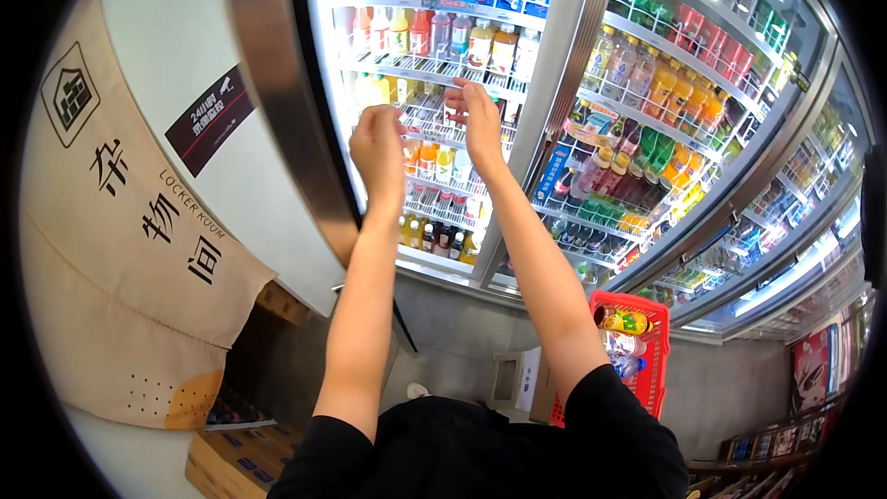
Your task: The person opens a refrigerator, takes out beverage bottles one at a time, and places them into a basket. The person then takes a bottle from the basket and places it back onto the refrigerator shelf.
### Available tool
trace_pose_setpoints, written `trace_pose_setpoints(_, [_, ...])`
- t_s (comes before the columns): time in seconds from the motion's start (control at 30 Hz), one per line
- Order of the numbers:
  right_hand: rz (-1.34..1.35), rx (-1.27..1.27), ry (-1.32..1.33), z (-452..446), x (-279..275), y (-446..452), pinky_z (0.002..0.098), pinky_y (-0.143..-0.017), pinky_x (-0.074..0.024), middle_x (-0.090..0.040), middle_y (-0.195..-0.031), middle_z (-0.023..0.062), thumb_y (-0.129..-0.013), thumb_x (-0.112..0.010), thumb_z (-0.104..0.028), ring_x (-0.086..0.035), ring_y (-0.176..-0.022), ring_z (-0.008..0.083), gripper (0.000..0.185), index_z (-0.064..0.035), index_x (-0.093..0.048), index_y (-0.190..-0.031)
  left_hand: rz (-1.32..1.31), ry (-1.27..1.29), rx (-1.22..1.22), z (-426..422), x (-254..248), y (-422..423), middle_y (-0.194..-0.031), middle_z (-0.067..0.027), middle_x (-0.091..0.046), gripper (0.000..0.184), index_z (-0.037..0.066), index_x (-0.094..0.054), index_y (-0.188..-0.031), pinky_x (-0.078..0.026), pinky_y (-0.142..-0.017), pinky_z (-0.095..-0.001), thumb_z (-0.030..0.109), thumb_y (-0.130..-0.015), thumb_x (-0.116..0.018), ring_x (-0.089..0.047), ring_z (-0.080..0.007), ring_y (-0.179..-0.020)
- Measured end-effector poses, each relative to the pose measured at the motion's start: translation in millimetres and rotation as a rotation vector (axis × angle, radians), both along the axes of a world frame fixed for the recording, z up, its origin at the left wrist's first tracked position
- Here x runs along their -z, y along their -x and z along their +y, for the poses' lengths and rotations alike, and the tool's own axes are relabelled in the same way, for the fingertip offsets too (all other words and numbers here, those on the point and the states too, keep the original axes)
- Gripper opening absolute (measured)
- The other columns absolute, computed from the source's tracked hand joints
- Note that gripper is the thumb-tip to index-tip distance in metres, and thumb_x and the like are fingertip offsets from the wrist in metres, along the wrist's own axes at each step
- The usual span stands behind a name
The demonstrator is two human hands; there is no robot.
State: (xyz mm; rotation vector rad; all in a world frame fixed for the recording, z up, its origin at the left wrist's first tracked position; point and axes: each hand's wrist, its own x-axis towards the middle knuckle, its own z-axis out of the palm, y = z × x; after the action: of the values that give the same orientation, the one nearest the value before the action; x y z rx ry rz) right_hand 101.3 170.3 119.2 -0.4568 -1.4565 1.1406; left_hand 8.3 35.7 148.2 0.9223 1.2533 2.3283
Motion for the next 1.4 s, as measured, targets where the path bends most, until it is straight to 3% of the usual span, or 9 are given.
trace_pose_setpoints(0.2, [-0.002,-0.033,-0.014,13,-14,15,0.0299,-0.083,-0.0478,-0.068,-0.108,0.0101,-0.102,-0.042,-0.032,-0.061,-0.096,0.0162,0.040,-0.0024,-0.060,-0.123,0.035,0.177,-0.115,-26,-7,71,-0.071,-0.0003,-0.057,0.025,0.007,-0.063,-0.085,-0.038,-0.055,-0.0238,0.028,-0.092,-0.054,-0.051,-0.0090,-0.060])
trace_pose_setpoints(0.47, [0.007,-0.038,-0.050,53,-33,34,0.0288,-0.083,-0.0474,-0.067,-0.111,0.0106,-0.103,-0.042,-0.034,-0.061,-0.097,0.0161,0.041,-0.0041,-0.059,-0.125,0.213,0.273,0.165,79,-18,108,-0.075,-0.0019,-0.060,0.030,0.004,-0.066,-0.089,-0.042,-0.059,-0.0250,0.032,-0.092,-0.056,-0.057,-0.0110,-0.062])
trace_pose_setpoints(0.67, [-0.038,-0.053,-0.012,96,-34,44,0.0310,-0.086,-0.0479,-0.063,-0.117,0.0124,-0.102,-0.040,-0.039,-0.060,-0.103,0.0187,0.047,-0.0031,-0.056,-0.128,0.302,0.243,0.208,149,-38,122,-0.075,-0.0012,-0.060,0.028,0.004,-0.065,-0.087,-0.042,-0.061,-0.0251,0.029,-0.093,-0.053,-0.055,-0.0099,-0.064])
trace_pose_setpoints(0.8, [-0.015,-0.042,-0.077,137,-48,51,0.0300,-0.083,-0.0473,-0.066,-0.111,0.0101,-0.103,-0.043,-0.034,-0.060,-0.098,0.0169,0.041,-0.0034,-0.059,-0.124,0.349,0.221,0.270,197,-48,129,-0.074,-0.0014,-0.060,0.027,0.005,-0.064,-0.086,-0.043,-0.063,-0.0251,0.028,-0.092,-0.054,-0.056,-0.0098,-0.065])
trace_pose_setpoints(0.9, [-0.051,-0.056,-0.091,184,-54,54,0.0314,-0.088,-0.0474,-0.065,-0.117,0.0123,-0.102,-0.043,-0.037,-0.062,-0.103,0.0194,0.045,-0.0036,-0.056,-0.129,0.335,0.241,0.323,233,-59,141,-0.077,-0.0019,-0.060,0.024,0.005,-0.064,-0.089,-0.044,-0.063,-0.0245,0.026,-0.092,-0.054,-0.056,-0.0099,-0.065])
trace_pose_setpoints(1.1, [-0.060,-0.019,-0.149,250,-81,54,0.0299,-0.083,-0.0488,-0.067,-0.110,0.0093,-0.101,-0.048,-0.024,-0.062,-0.098,0.0163,0.034,-0.0033,-0.058,-0.125,0.444,0.223,0.123,301,-78,169,-0.080,-0.0038,-0.061,0.023,0.003,-0.062,-0.101,-0.044,-0.063,-0.0248,0.023,-0.094,-0.055,-0.057,-0.0102,-0.066])
trace_pose_setpoints(1.33, [-0.058,-0.042,-0.065,291,-72,79,0.0293,-0.084,-0.0487,-0.068,-0.108,0.0114,-0.100,-0.049,-0.020,-0.063,-0.098,0.0165,0.033,-0.0023,-0.057,-0.126,0.627,0.275,-0.020,348,-72,192,-0.087,-0.0086,-0.067,0.027,0.002,-0.063,-0.108,-0.048,-0.068,-0.0275,0.024,-0.094,-0.057,-0.062,-0.0144,-0.073])
trace_pose_setpoints(1.4, [-0.062,-0.037,-0.142,302,-74,92,0.0296,-0.089,-0.0486,-0.067,-0.114,0.0139,-0.100,-0.045,-0.021,-0.063,-0.104,0.0182,0.036,-0.0007,-0.057,-0.128,0.668,0.285,-0.047,353,-72,201,-0.087,-0.0093,-0.068,0.028,0.002,-0.064,-0.108,-0.050,-0.068,-0.0291,0.025,-0.093,-0.058,-0.064,-0.0161,-0.076])
